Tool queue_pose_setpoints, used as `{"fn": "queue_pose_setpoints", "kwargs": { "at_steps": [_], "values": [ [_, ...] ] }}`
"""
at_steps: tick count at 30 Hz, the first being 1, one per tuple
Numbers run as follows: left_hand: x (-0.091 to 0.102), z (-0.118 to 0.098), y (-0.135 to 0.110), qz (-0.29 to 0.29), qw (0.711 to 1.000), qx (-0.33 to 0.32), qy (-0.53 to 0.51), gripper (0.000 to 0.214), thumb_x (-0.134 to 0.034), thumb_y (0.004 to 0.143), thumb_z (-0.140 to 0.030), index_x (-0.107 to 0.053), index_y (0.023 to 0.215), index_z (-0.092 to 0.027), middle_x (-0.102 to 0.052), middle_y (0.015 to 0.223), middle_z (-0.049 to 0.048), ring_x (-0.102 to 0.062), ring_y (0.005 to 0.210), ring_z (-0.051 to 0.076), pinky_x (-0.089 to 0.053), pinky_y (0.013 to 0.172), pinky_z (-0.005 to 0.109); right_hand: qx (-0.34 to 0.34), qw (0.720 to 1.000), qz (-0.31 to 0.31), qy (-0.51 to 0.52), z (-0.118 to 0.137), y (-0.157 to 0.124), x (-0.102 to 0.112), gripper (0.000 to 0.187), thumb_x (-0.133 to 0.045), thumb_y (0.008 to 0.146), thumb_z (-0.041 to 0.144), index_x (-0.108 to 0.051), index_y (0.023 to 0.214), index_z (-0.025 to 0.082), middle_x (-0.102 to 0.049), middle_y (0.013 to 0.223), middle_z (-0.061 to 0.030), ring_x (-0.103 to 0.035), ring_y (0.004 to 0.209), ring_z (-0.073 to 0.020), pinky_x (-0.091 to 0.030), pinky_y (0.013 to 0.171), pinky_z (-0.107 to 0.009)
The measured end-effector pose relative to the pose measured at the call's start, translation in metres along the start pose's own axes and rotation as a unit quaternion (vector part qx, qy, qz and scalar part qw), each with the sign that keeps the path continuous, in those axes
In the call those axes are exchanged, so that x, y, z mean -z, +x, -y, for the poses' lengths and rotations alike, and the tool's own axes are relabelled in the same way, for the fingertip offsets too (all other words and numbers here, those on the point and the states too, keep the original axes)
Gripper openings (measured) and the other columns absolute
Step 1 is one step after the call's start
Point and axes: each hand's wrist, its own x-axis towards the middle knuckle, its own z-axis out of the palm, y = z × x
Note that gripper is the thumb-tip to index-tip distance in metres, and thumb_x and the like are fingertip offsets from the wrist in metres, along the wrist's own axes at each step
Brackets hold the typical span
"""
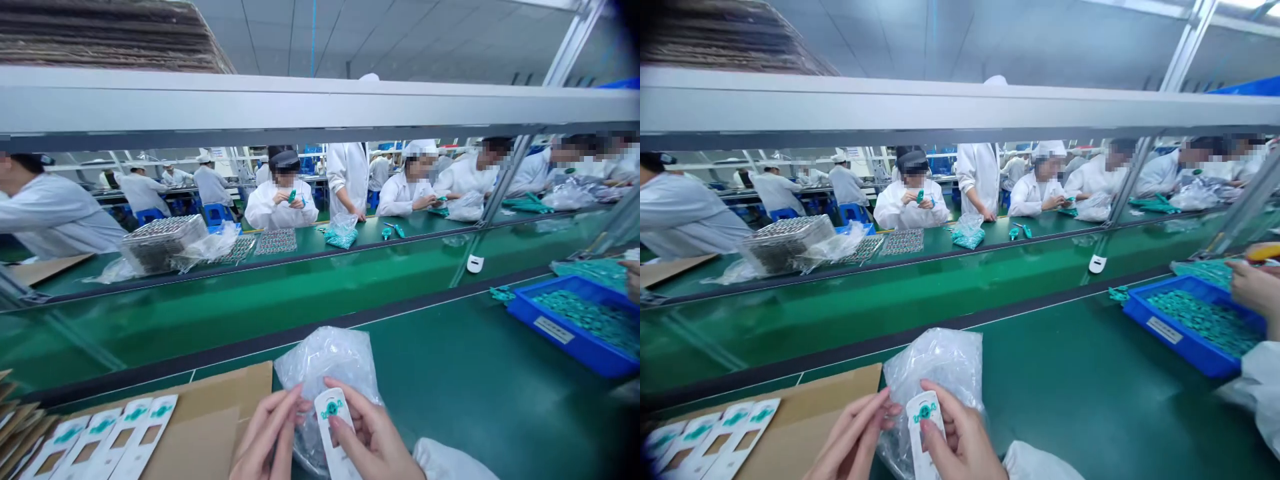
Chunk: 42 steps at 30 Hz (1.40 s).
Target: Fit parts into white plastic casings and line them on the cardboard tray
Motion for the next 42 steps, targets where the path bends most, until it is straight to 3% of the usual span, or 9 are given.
{"fn": "queue_pose_setpoints", "kwargs": {
  "at_steps": [3,5,8,14,18,27,32,38,42],
  "values": [
    [-0.001,-0.001,-0.002,-0.003,0.999,0.033,-0.029,0.016,-0.07,0.092,-0.036,-0.076,0.103,-0.026,-0.078,0.093,0.0028,-0.076,0.086,0.018,-0.063,0.079,0.022,0.006,1.0,-0.014,0.001,0.004,-0.003,-0.001,0.063,-0.059,0.096,0.057,-0.057,0.144,0.017,-0.075,0.088,-0.0077,-0.069,0.074,-0.0179,-0.054,0.064,-0.025],
    [0.002,-0.005,-0.001,0.024,1.0,-0.014,-0.001,0.007,-0.069,0.091,-0.028,-0.075,0.093,-0.025,-0.077,0.095,0.0039,-0.075,0.091,0.019,-0.063,0.08,0.024,-0.001,1.0,-0.025,-0.005,0.011,-0.007,-0.001,0.06,-0.06,0.096,0.053,-0.058,0.144,0.017,-0.074,0.088,-0.0065,-0.067,0.074,-0.0172,-0.055,0.065,-0.026],
    [0.004,-0.01,0.001,0.055,0.991,-0.097,0.073,0.018,-0.063,0.093,-0.014,-0.077,0.095,-0.027,-0.075,0.1,0.0034,-0.074,0.092,0.017,-0.062,0.08,0.022,-0.01,0.999,-0.02,-0.028,0.02,-0.01,-0.001,0.053,-0.059,0.097,0.046,-0.059,0.143,0.019,-0.072,0.084,-0.0039,-0.064,0.07,-0.0153,-0.053,0.062,-0.024],
    [-0.002,-0.02,0.001,0.073,0.975,-0.17,0.124,0.022,-0.064,0.091,-0.006,-0.071,0.102,-0.024,-0.074,0.096,0.0011,-0.072,0.087,0.013,-0.058,0.081,0.018,0.013,0.998,0.003,-0.067,0.022,-0.014,0.002,0.05,-0.054,0.101,0.038,-0.055,0.146,0.018,-0.072,0.082,-0.003,-0.071,0.078,-0.018,-0.058,0.067,-0.024],
    [-0.004,-0.022,-0.001,0.095,0.96,-0.213,0.157,0.02,-0.062,0.092,-0.004,-0.069,0.099,-0.022,-0.07,0.093,0.0027,-0.069,0.089,0.015,-0.058,0.083,0.024,0.039,0.993,0.018,-0.107,0.022,-0.017,0.003,0.052,-0.049,0.102,0.034,-0.051,0.15,0.014,-0.075,0.087,-0.0058,-0.074,0.082,-0.0191,-0.06,0.069,-0.025],
    [-0.006,-0.01,-0.01,0.112,0.958,-0.167,0.203,0.022,-0.058,0.095,-0.008,-0.069,0.106,-0.024,-0.064,0.117,0.0089,-0.072,0.097,0.018,-0.062,0.079,0.026,0.084,0.974,0.012,-0.208,0.02,-0.019,0.002,0.052,-0.046,0.102,0.032,-0.053,0.149,0.01,-0.078,0.11,-0.0151,-0.076,0.085,-0.02,-0.063,0.075,-0.028],
    [-0.005,-0.007,-0.011,0.129,0.953,-0.188,0.198,0.025,-0.057,0.095,-0.007,-0.069,0.11,-0.023,-0.069,0.115,0.0086,-0.073,0.1,0.018,-0.062,0.085,0.026,0.093,0.97,0.009,-0.225,0.021,-0.019,0.003,0.052,-0.045,0.103,0.033,-0.054,0.148,0.009,-0.077,0.091,-0.0113,-0.074,0.077,-0.0212,-0.063,0.076,-0.031],
    [-0.005,-0.021,-0.001,0.153,0.988,-0.013,0.028,0.012,-0.063,0.095,-0.019,-0.073,0.1,-0.024,-0.071,0.112,0.0069,-0.074,0.097,0.018,-0.064,0.072,0.022,0.125,0.969,0.025,-0.212,0.025,-0.024,0.009,0.049,-0.047,0.105,0.032,-0.05,0.153,0.023,-0.078,0.096,-0.006,-0.073,0.078,-0.018,-0.059,0.08,-0.027],
    [-0.005,-0.026,0.001,0.175,0.983,-0.037,0.032,0.012,-0.064,0.094,-0.015,-0.072,0.092,-0.024,-0.075,0.098,0.0023,-0.073,0.093,0.015,-0.059,0.082,0.022,0.133,0.974,0.023,-0.181,0.024,-0.026,0.013,0.045,-0.046,0.106,0.03,-0.051,0.151,0.029,-0.079,0.099,-0.0023,-0.074,0.078,-0.0145,-0.057,0.079,-0.022]
  ]
}}
